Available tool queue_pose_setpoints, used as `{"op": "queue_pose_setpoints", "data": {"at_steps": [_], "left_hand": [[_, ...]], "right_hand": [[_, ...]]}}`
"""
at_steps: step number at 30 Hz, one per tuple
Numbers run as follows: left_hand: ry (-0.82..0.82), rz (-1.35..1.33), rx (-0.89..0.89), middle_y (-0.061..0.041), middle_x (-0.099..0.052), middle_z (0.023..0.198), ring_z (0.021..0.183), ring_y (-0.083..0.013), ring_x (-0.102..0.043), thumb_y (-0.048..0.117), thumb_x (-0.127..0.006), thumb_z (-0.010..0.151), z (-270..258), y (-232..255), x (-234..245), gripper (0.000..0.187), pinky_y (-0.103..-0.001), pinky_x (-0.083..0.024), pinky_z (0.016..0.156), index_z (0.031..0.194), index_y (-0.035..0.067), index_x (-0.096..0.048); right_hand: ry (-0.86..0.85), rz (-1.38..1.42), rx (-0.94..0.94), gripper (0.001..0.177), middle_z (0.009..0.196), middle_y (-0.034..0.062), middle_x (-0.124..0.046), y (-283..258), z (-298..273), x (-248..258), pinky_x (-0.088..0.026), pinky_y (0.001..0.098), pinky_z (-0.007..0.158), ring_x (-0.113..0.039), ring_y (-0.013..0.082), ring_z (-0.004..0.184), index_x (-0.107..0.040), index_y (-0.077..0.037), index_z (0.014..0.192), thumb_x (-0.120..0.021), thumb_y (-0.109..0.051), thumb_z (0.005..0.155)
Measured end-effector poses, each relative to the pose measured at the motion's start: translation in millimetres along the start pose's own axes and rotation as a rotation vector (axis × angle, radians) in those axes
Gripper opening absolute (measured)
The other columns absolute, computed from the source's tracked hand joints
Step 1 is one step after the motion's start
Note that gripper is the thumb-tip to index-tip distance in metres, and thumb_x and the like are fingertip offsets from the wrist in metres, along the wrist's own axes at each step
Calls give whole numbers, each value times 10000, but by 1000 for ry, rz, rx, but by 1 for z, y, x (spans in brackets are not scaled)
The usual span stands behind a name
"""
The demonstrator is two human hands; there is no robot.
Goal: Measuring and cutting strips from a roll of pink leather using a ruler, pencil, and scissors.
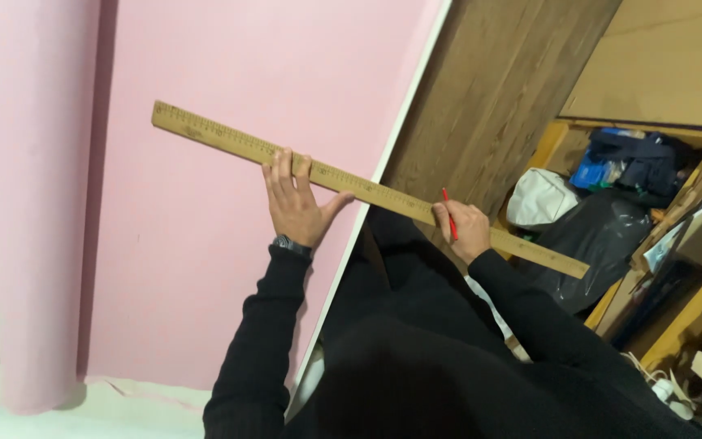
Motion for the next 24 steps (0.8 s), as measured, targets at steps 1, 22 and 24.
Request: {"op": "queue_pose_setpoints", "data": {"at_steps": [1, 22, 24], "left_hand": [[28, -16, 2, -250, -384, 1526, 1512, -391, -303, 856, -708, 781, 18, 2, -3, 1081, -612, -243, 1287, 1445, 40, -457], [100, 10, -114, -224, -314, 1604, 1541, -372, -213, 829, -730, 924, 215, 29, -61, 962, -721, -44, 1257, 1524, 134, -441], [92, 19, -124, -224, -306, 1607, 1545, -372, -207, 807, -734, 942, 214, 28, -62, 951, -713, -50, 1266, 1544, 139, -425]], "right_hand": [[-67, -78, -96, 272, 727, 141, -667, 20, 4, -5, -506, 442, 669, -659, 355, 690, -678, -65, 801, -690, -218, 1025], [187, -67, 90, 337, 739, 126, -637, 93, 195, 86, -483, 410, 580, -627, 310, 639, -667, -42, 848, -747, -235, 1113], [182, -62, 89, 336, 738, 126, -635, 92, 196, 87, -484, 410, 581, -630, 308, 642, -670, -39, 855, -748, -238, 1114]]}}
Point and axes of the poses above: each hand's wrist, its own z-axis towards the middle knuckle, its own x-axis out of the back of the hand, y = z × x, the point moved 7 cm from there along z, towards the middle knuckle
